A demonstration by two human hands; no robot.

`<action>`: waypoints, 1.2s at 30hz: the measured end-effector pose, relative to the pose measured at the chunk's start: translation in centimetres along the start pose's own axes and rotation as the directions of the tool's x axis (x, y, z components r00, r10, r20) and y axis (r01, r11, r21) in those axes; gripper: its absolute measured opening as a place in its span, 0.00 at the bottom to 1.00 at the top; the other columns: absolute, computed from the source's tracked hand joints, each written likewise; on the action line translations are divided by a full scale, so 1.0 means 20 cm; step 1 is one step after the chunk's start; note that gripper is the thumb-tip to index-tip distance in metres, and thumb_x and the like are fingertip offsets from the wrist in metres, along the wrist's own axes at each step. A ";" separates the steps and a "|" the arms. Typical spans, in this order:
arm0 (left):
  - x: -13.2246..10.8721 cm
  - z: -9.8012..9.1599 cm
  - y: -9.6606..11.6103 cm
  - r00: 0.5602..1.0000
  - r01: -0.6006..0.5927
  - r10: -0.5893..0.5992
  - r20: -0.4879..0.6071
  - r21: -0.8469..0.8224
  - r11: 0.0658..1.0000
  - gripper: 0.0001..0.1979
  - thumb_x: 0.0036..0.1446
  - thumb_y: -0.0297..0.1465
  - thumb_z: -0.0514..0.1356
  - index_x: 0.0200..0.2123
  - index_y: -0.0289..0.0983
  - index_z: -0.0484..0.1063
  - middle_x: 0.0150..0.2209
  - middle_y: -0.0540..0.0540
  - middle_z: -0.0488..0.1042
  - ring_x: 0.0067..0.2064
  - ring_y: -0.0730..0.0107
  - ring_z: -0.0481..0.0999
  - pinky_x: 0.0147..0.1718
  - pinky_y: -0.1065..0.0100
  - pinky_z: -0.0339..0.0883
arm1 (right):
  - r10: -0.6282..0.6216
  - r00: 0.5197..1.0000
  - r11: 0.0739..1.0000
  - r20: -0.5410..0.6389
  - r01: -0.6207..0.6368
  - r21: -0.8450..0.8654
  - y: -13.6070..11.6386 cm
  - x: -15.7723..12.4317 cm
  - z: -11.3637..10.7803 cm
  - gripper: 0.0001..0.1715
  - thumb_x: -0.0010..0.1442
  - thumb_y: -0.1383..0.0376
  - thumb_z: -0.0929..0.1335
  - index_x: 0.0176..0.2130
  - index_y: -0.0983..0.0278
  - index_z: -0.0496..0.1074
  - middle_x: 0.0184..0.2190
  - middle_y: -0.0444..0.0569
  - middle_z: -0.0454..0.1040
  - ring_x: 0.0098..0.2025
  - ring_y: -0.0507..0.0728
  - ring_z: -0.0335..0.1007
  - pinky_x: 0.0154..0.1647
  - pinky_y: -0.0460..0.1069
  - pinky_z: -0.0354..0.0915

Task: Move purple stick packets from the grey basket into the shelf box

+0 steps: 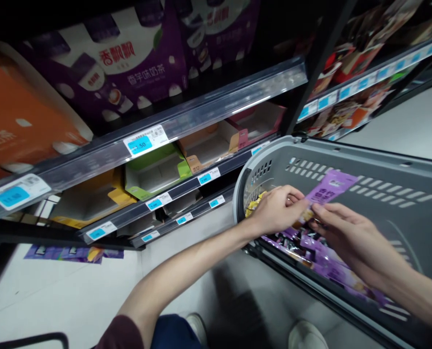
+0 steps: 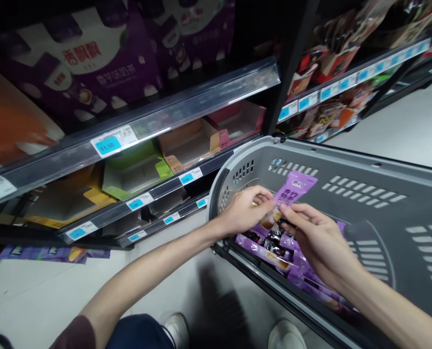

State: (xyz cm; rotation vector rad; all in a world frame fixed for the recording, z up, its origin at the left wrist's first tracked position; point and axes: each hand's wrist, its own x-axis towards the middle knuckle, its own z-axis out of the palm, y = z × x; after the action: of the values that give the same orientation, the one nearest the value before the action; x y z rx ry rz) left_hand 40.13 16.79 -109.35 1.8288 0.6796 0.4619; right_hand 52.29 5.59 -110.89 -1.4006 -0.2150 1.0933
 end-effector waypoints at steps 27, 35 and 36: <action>0.04 -0.01 -0.01 0.992 -0.104 0.095 -0.088 -0.097 0.990 0.06 0.58 0.32 0.62 0.34 0.34 0.72 0.32 0.47 0.75 0.35 0.72 0.74 0.36 0.72 0.67 | -0.137 0.968 0.990 0.210 0.140 0.001 0.01 0.02 0.00 0.14 0.46 0.58 0.79 0.33 0.60 0.80 0.31 0.43 0.76 0.30 0.48 0.65 0.32 0.44 0.63; 0.04 -0.01 -0.03 0.993 -0.112 0.107 -0.048 -0.119 0.986 0.08 0.59 0.32 0.60 0.37 0.34 0.74 0.34 0.46 0.76 0.36 0.71 0.75 0.36 0.71 0.68 | -0.119 0.978 0.993 0.172 0.116 0.031 0.00 0.03 0.00 0.14 0.42 0.59 0.80 0.29 0.62 0.78 0.28 0.41 0.75 0.28 0.47 0.65 0.32 0.44 0.61; 0.04 -0.01 -0.03 0.993 -0.117 0.113 -0.043 -0.128 0.985 0.08 0.59 0.33 0.61 0.38 0.34 0.74 0.35 0.46 0.77 0.37 0.70 0.75 0.37 0.71 0.68 | -0.119 0.978 0.993 0.174 0.115 0.034 0.00 0.03 0.00 0.14 0.42 0.59 0.80 0.28 0.62 0.78 0.27 0.41 0.75 0.28 0.47 0.65 0.32 0.44 0.61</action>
State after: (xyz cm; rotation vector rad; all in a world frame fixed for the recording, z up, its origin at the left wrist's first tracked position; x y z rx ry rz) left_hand 40.56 17.55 -109.81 1.7455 0.5562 0.6023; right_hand 52.58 5.94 -111.19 -1.2546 -0.4057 1.1181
